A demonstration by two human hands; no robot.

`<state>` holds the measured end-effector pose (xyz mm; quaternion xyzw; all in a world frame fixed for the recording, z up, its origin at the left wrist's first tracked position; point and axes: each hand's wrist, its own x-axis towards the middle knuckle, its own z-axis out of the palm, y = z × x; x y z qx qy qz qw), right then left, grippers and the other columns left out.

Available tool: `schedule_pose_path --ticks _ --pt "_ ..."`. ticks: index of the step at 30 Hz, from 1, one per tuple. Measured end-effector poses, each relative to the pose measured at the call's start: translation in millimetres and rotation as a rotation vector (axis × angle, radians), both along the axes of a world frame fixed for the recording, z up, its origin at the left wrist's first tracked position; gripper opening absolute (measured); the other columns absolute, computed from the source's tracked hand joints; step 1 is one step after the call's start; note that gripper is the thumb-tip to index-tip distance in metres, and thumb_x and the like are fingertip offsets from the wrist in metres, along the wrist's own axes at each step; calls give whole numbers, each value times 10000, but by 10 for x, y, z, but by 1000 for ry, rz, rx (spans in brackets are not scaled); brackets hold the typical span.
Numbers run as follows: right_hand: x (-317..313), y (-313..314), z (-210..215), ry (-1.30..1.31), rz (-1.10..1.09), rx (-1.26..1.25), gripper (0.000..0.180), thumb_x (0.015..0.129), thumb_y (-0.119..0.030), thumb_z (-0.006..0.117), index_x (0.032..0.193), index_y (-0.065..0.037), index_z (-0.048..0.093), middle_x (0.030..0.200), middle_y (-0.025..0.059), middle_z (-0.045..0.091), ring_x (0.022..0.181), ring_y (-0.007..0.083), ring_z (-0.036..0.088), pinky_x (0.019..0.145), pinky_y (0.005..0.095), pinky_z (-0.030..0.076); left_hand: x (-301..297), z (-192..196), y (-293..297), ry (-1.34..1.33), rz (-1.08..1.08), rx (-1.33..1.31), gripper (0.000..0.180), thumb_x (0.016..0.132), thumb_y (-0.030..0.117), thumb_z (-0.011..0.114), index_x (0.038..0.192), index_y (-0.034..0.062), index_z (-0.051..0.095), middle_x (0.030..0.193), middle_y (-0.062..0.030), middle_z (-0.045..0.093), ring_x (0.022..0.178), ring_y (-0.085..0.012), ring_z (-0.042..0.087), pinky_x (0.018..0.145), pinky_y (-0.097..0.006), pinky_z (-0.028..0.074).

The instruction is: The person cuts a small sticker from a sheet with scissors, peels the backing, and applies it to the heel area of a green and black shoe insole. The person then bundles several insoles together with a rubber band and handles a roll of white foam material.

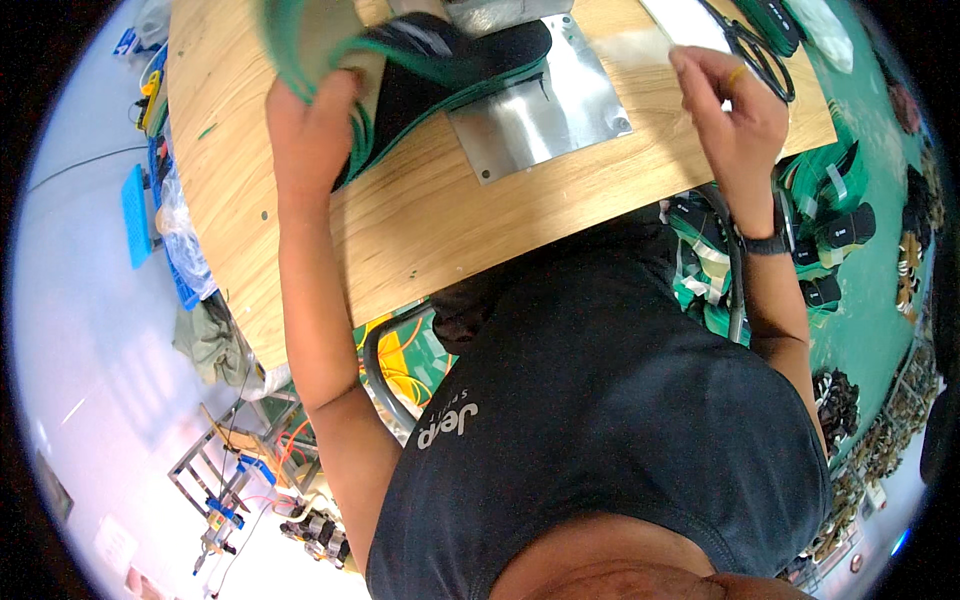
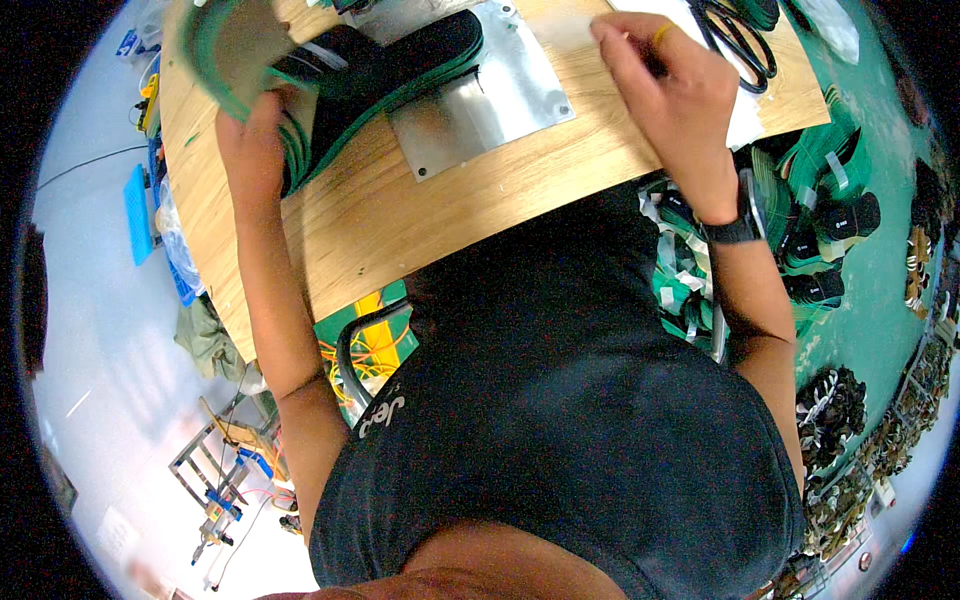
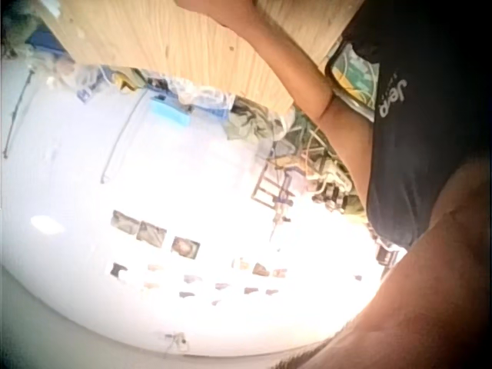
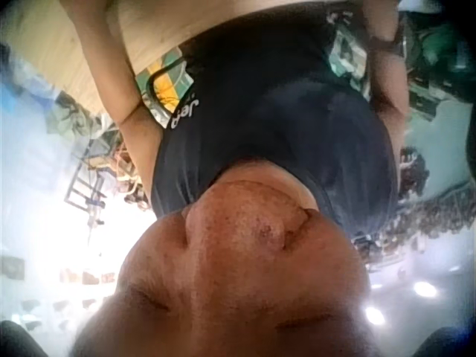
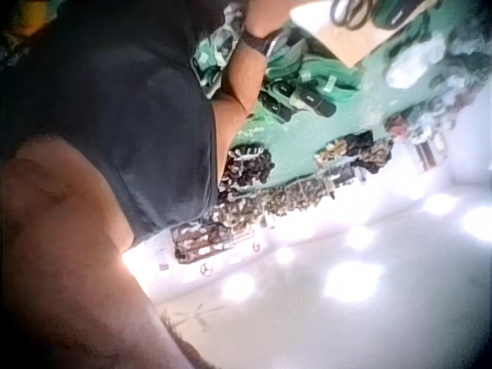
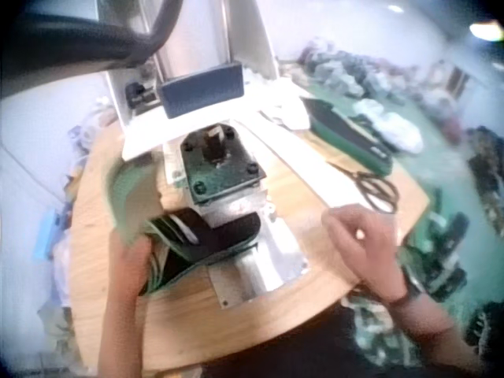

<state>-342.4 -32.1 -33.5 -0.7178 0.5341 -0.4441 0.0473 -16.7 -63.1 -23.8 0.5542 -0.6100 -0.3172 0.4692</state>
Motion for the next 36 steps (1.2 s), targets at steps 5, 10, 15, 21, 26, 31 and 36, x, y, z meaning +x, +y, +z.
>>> schedule_pose_path --ticks 5,10,15,21,26,31,36 --pt "289 -346 -128 167 271 -140 148 829 -80 686 964 -20 687 739 96 664 602 146 620 553 266 483 -29 12 -18 414 165 -8 348 823 187 625 1065 -61 590 968 -80 626 911 -161 564 840 -274 426" --pt "579 -486 -170 335 559 -205 155 805 -80 687 955 -42 691 643 102 590 536 241 568 497 342 443 4 -17 -39 345 114 13 379 862 241 616 1091 -59 579 1007 -104 627 893 -173 579 837 -292 441" --pt "588 -559 -197 338 611 -230 178 835 -94 656 1000 -36 686 623 93 561 533 225 555 500 335 427 0 11 -9 484 139 -2 395 884 253 587 1129 -55 563 1016 -108 632 899 -181 601 834 -305 460" --pt "545 -537 -186 312 690 -131 224 866 -82 611 1074 -18 665 618 95 536 523 219 537 517 333 423 88 -120 -89 482 199 -8 440 870 240 602 1178 -62 522 1081 -137 609 974 -227 594 877 -339 462" --pt "501 -585 -219 352 694 -68 251 880 -67 568 1109 -16 656 613 109 520 517 225 524 520 341 417 142 -176 -125 470 199 -12 468 864 233 610 1207 -66 499 1115 -148 598 1014 -251 590 899 -359 462" --pt "510 -613 -240 349 717 -119 274 877 -62 554 1132 -17 644 613 108 516 521 237 521 523 345 417 96 -150 -104 453 190 -40 482 865 239 611 1216 -67 489 1128 -148 592 1014 -255 591 905 -366 459" --pt "437 -506 -181 328 706 -108 314 870 -49 568 1180 -19 608 619 90 529 532 228 532 524 341 418 86 -142 -90 428 201 -14 499 867 253 607 1226 -69 480 1143 -156 586 1018 -256 591 914 -368 454"
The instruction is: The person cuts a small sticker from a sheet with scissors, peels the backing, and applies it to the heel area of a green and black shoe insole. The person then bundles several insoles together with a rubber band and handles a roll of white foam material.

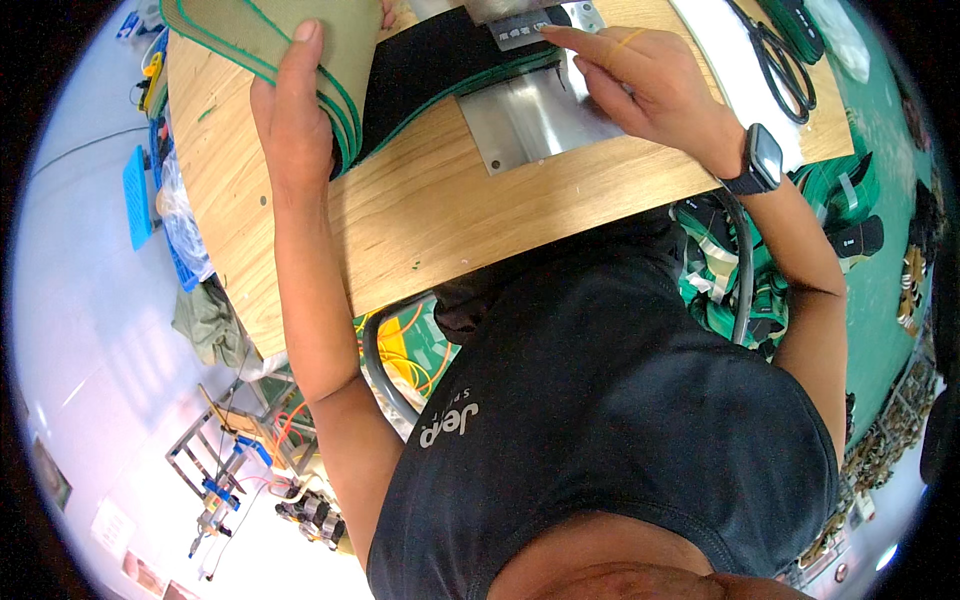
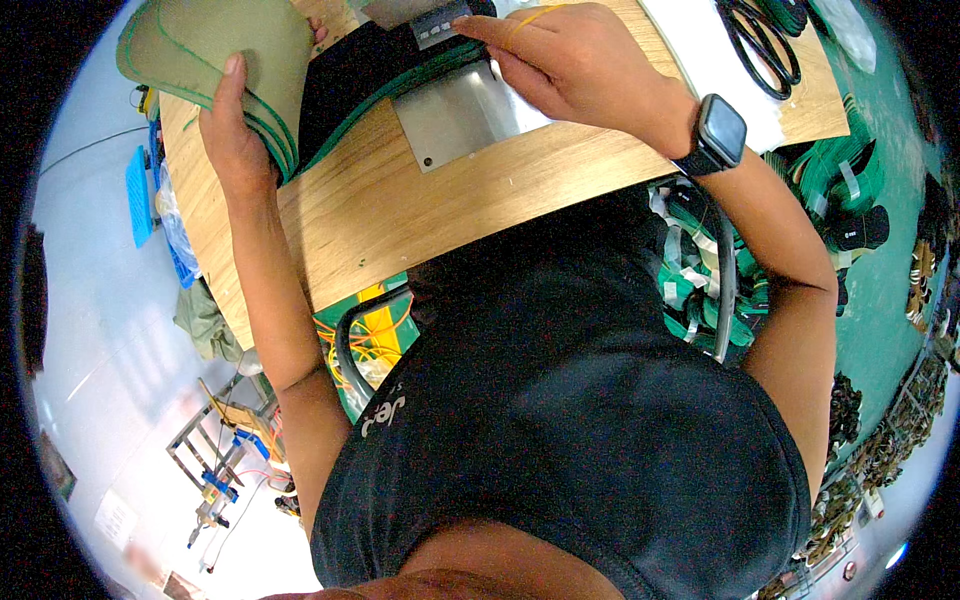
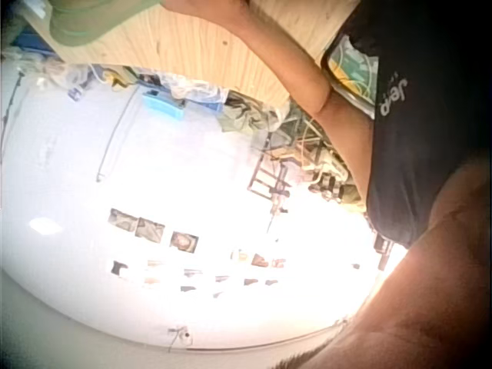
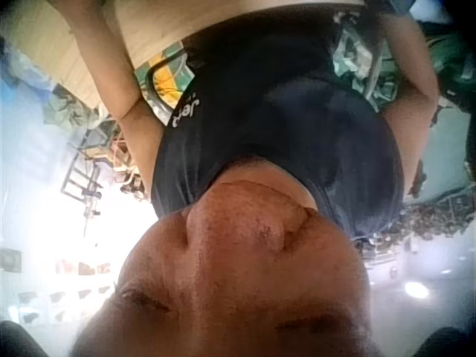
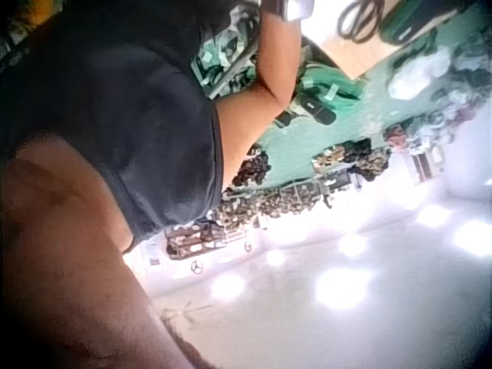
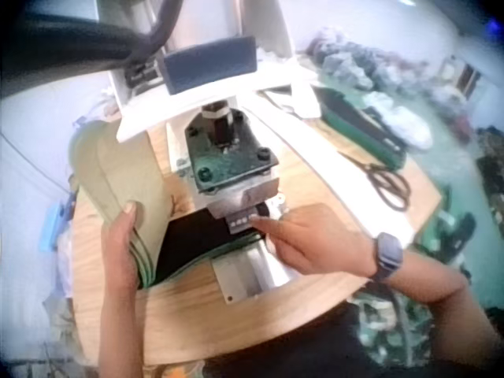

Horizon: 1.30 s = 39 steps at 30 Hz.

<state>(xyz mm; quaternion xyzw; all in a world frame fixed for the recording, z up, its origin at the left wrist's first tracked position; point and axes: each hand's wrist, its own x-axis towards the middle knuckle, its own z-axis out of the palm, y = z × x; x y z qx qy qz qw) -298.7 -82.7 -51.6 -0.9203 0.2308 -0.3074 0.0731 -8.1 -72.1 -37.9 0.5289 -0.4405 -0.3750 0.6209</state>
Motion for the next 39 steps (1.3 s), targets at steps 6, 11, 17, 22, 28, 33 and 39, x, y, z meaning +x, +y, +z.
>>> schedule_pose_path --ticks 6,11,17,22,28,33,39 --pt "-113 105 46 -42 -19 -11 294 847 -27 590 1139 -35 624 644 83 563 547 223 557 519 339 431 25 24 -19 -29 42 62 510 868 266 606 1230 -70 477 1149 -160 584 1021 -256 591 918 -367 452" --pt "-109 125 -55 -63 -6 17 337 831 -61 575 1166 -71 603 667 100 573 572 282 566 534 385 454 -11 28 -20 -7 -4 25 518 862 288 614 1218 -69 496 1139 -153 589 1023 -251 591 913 -359 452" --pt "37 106 -36 111 -101 21 349 897 -94 515 1234 -21 566 628 106 523 542 257 539 536 349 422 -103 143 78 -73 -153 49 522 862 293 624 1217 -69 501 1131 -151 593 1021 -240 588 913 -348 449" --pt "77 121 6 136 -119 91 362 904 -113 502 1254 -35 552 602 110 514 525 269 532 530 358 415 17 -36 -36 -65 -40 8 523 865 300 624 1215 -70 505 1124 -149 597 1011 -227 589 906 -338 450" --pt "10 177 9 56 -108 86 368 874 -139 547 1235 -68 552 626 113 552 557 296 557 528 395 424 64 -31 -82 -77 5 35 505 862 315 625 1189 -59 536 1101 -139 610 988 -220 594 894 -328 451" --pt "-162 241 14 19 -47 127 355 863 -124 571 1211 -55 570 620 92 546 549 277 547 520 383 415 87 -51 -122 -76 33 35 500 861 319 625 1179 -59 544 1096 -134 613 984 -218 593 889 -325 450" --pt "-454 292 26 1 47 177 334 875 -145 572 1171 7 598 608 37 503 517 164 494 497 286 377 129 -68 -131 -79 56 58 495 860 324 625 1166 -58 555 1090 -129 617 979 -214 593 884 -321 448"
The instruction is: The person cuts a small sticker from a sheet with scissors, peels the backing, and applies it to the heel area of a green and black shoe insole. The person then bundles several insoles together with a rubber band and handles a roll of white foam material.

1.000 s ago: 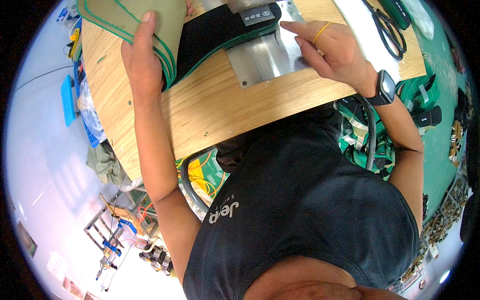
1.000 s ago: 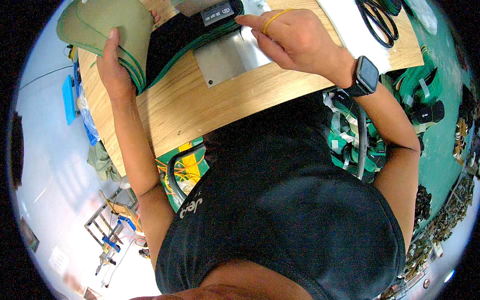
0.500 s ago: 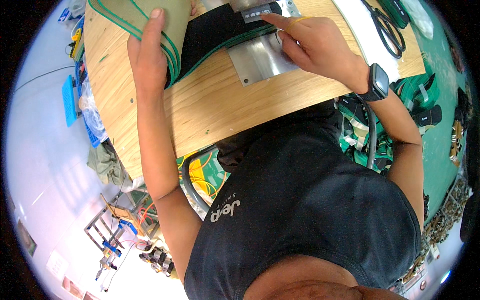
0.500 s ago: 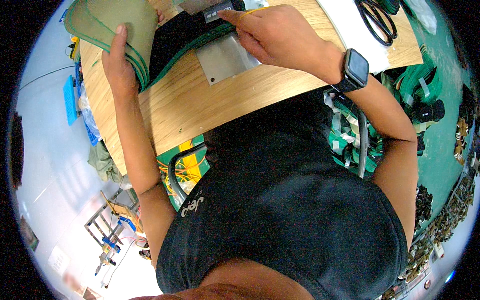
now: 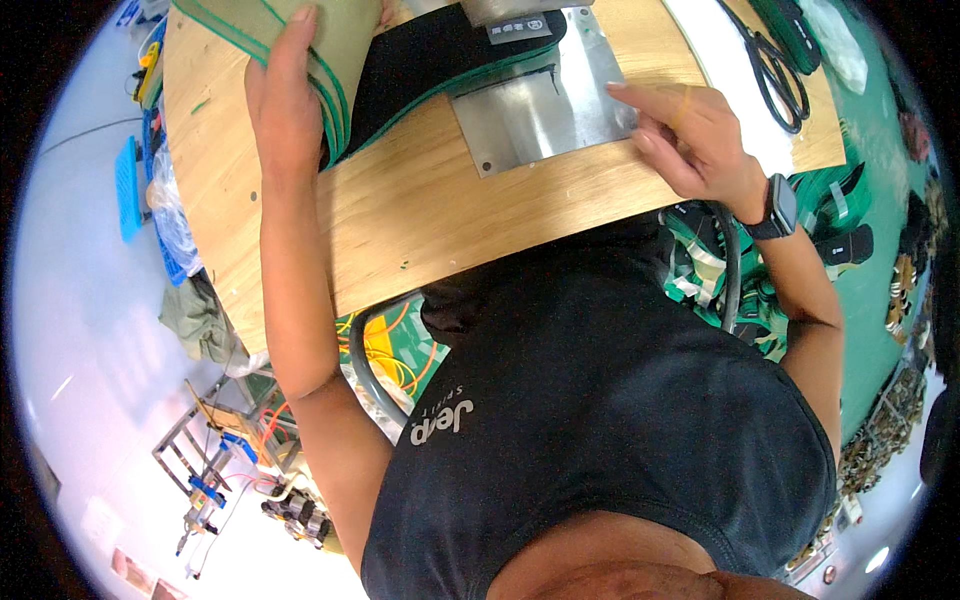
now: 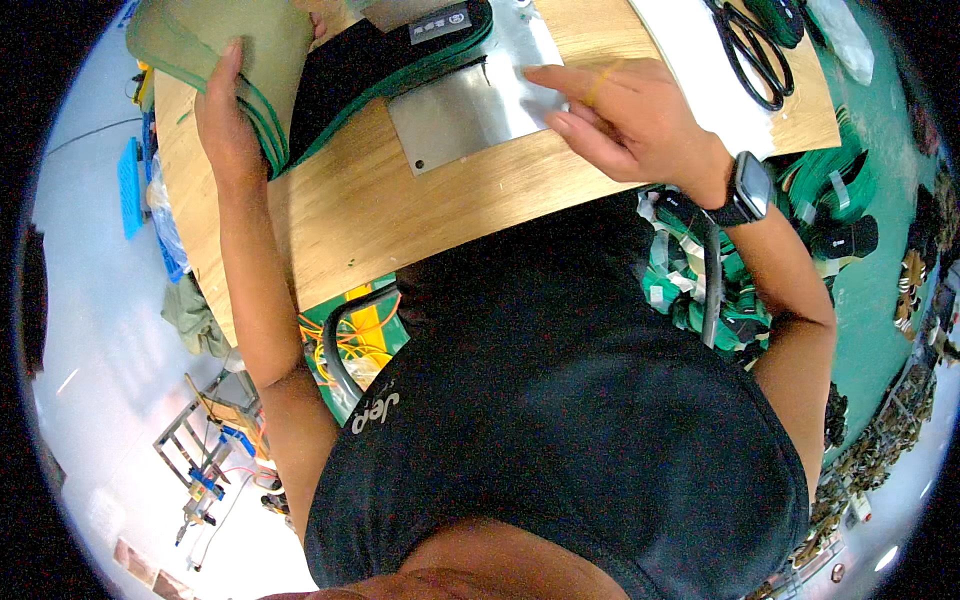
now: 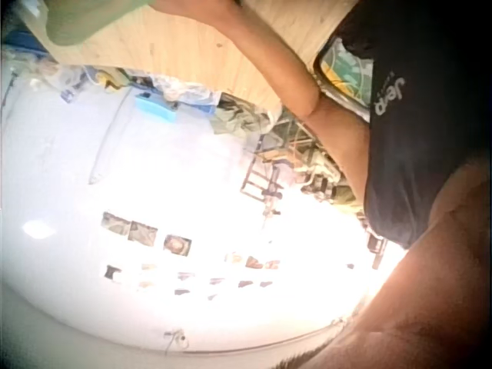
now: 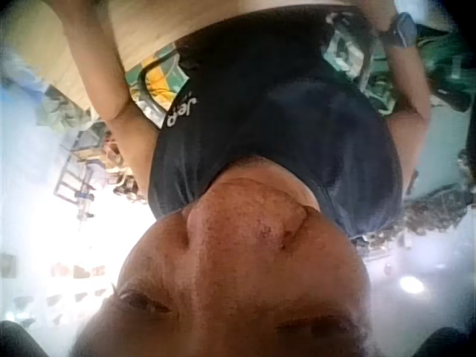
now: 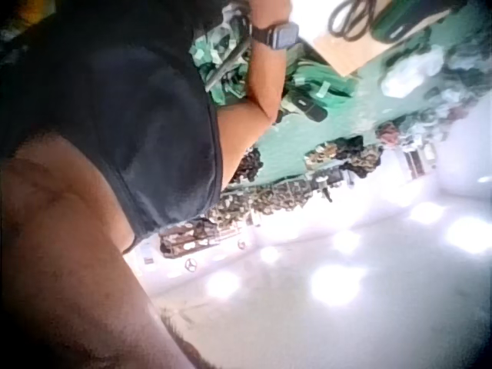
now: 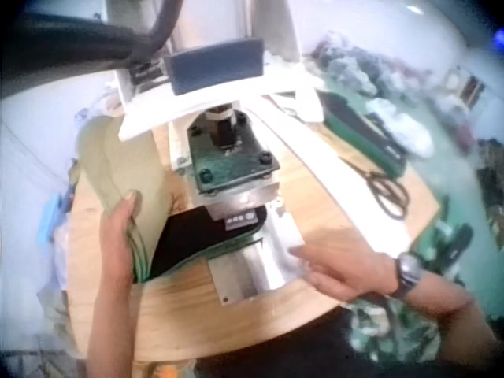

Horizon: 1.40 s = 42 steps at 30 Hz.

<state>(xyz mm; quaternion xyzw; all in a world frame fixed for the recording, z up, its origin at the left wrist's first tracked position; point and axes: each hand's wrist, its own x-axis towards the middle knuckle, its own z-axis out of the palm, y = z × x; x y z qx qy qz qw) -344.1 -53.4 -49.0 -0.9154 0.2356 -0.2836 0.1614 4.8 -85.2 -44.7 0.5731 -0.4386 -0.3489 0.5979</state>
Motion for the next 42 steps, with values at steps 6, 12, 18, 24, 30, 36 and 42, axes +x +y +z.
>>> schedule_pose_path --ticks 6,12,18,24,30,36,42 --pt "-198 226 135 -61 -118 190 550 939 -427 444 1166 52 590 634 26 506 544 117 468 503 242 347 -282 123 154 113 -62 -19 386 884 302 584 1073 -34 612 979 -70 638 871 -149 593 795 -277 456" --pt "-213 212 217 -232 -312 135 320 891 -109 572 1192 -1 595 682 27 559 585 92 507 543 210 402 -134 91 99 -52 -145 26 486 860 344 621 1144 -48 575 1075 -113 627 968 -195 585 873 -310 438" --pt "-82 -452 313 -286 -718 30 161 820 -93 622 953 -4 645 729 163 624 640 233 617 575 301 476 -251 203 177 -344 -308 -28 493 840 308 677 1195 0 529 1006 -69 627 882 -135 554 806 -295 457" --pt "-362 -1705 83 -63 -612 -277 270 821 -252 608 803 12 665 786 215 633 726 375 612 644 435 487 -361 166 199 -891 -368 -122 874 634 341 811 1352 38 414 1050 -227 628 951 -360 615 846 -397 474" --pt "-406 -2132 -150 332 -897 -104 409 805 -413 615 714 -19 677 722 202 638 707 386 621 636 472 484 -465 306 281 -974 -439 8 787 651 270 768 1338 69 442 920 -222 645 861 -371 620 794 -408 486" --pt "-513 -2393 -346 210 -862 -5 436 725 -438 697 715 -2 681 692 205 634 651 363 617 630 437 488 -235 219 194 -415 -473 -26 559 711 134 624 1239 -8 507 988 -160 649 874 -309 631 836 -365 487" --pt "-566 -2522 -411 46 -928 58 392 659 -367 738 712 16 670 720 215 638 695 357 626 653 439 490 -115 189 129 250 -339 -225 564 712 54 556 1238 -93 417 1102 -210 582 977 -348 610 894 -417 482"
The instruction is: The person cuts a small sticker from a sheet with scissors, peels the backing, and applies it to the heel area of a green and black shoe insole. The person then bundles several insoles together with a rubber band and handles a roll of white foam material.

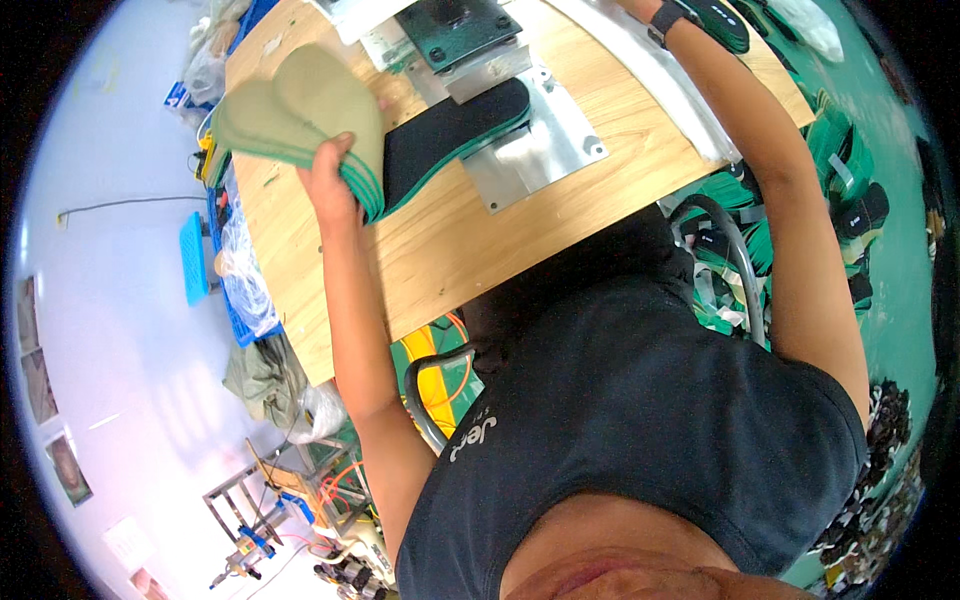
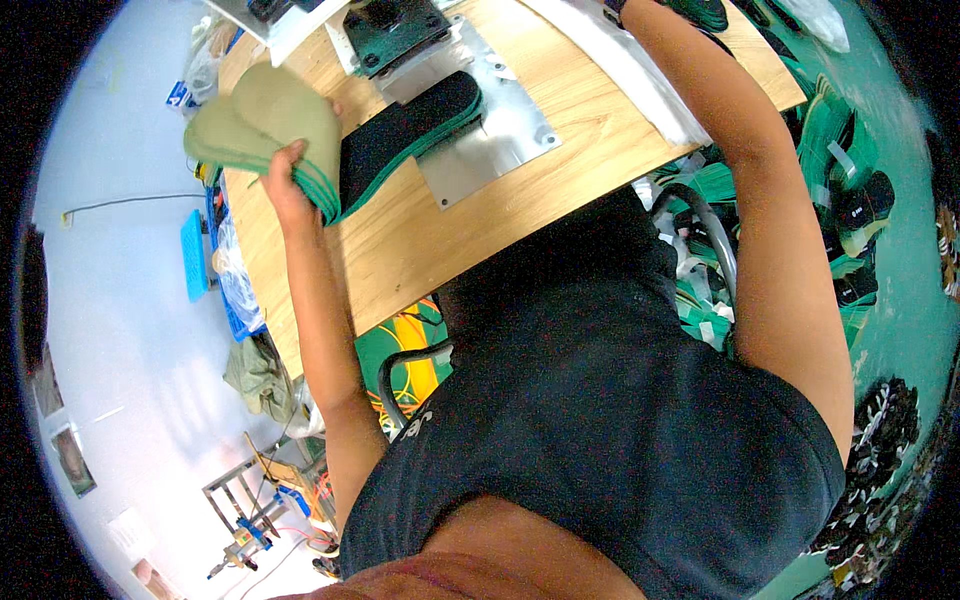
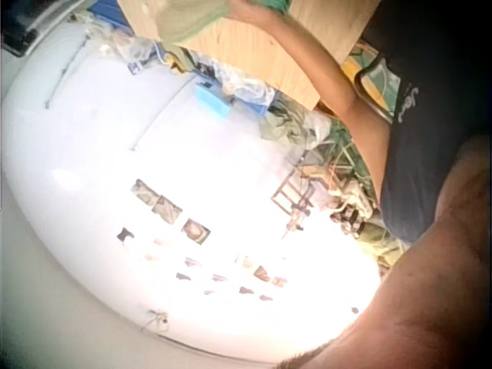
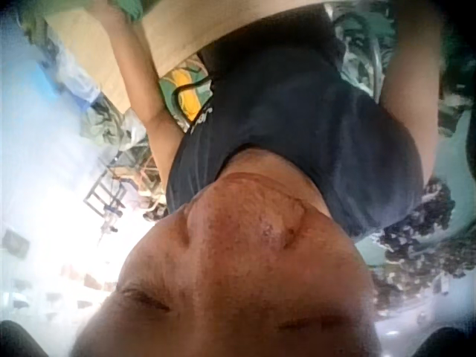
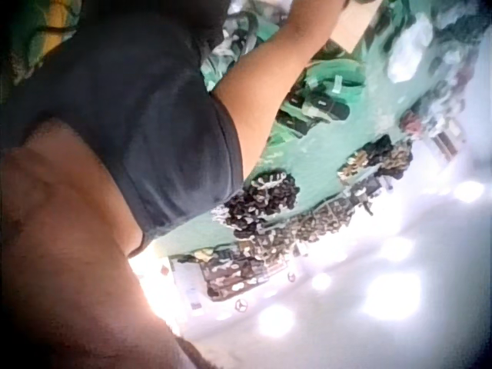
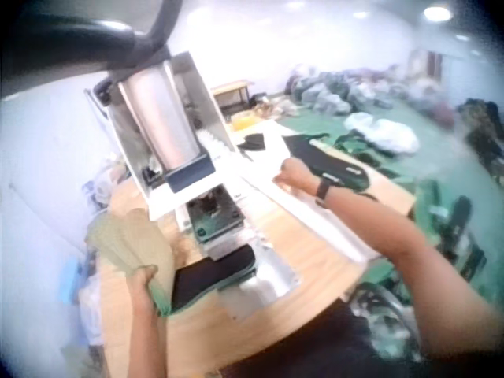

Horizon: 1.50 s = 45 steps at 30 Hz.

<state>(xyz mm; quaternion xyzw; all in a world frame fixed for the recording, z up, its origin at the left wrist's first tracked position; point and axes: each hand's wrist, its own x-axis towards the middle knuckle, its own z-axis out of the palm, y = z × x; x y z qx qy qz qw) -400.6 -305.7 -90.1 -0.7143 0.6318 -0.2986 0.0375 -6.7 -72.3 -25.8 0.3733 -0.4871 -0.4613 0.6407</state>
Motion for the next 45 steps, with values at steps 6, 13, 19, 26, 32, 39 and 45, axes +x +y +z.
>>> schedule_pose_path --ticks 6,13,19,26,32,39,45 --pt "55 231 223 40 122 -195 308 756 -322 673 721 -15 666 751 198 636 726 387 609 653 471 474 -109 41 73 -199 -32 -53 606 790 127 600 1315 -58 359 1165 -225 558 1063 -319 581 971 -405 426" --pt "-34 542 385 151 272 -502 234 866 -204 600 772 7 640 790 164 628 753 322 590 668 403 461 -170 5 79 -375 -8 -35 666 779 142 725 1322 7 364 1182 -137 539 1051 -206 540 911 -336 432" --pt "16 701 653 -572 214 -258 224 914 -179 563 889 30 639 776 89 637 743 142 571 677 284 455 -221 10 112 -525 95 -62 831 773 168 728 1426 14 237 1262 -178 493 1161 -256 488 1001 -387 376" --pt "-164 592 1223 -431 139 -510 281 930 -240 559 913 18 669 739 33 650 685 112 582 612 268 466 -229 97 138 -495 410 -466 764 799 114 632 1430 6 215 1332 -200 407 1245 -287 427 1013 -430 380" --pt "231 1772 1882 -619 301 -465 223 920 -211 582 868 -28 697 636 20 617 561 52 555 518 209 450 -895 261 656 -332 184 -601 439 837 44 497 1262 -37 418 1198 -206 494 1107 -288 516 899 -425 489" --pt "528 3153 1450 -330 850 -192 188 877 -230 648 779 -70 645 574 86 544 452 182 489 445 293 379 -1643 147 761 -307 -410 -428 779 810 701 435 1058 -19 598 1119 -189 549 1040 -287 529 884 -397 411" --pt "285 3625 982 -540 896 144 297 869 -228 656 669 -21 585 502 107 472 414 226 438 422 324 343 -1721 263 947 -55 -340 -159 743 903 528 359 1334 -76 368 1043 -238 612 981 -285 597 893 -394 448"
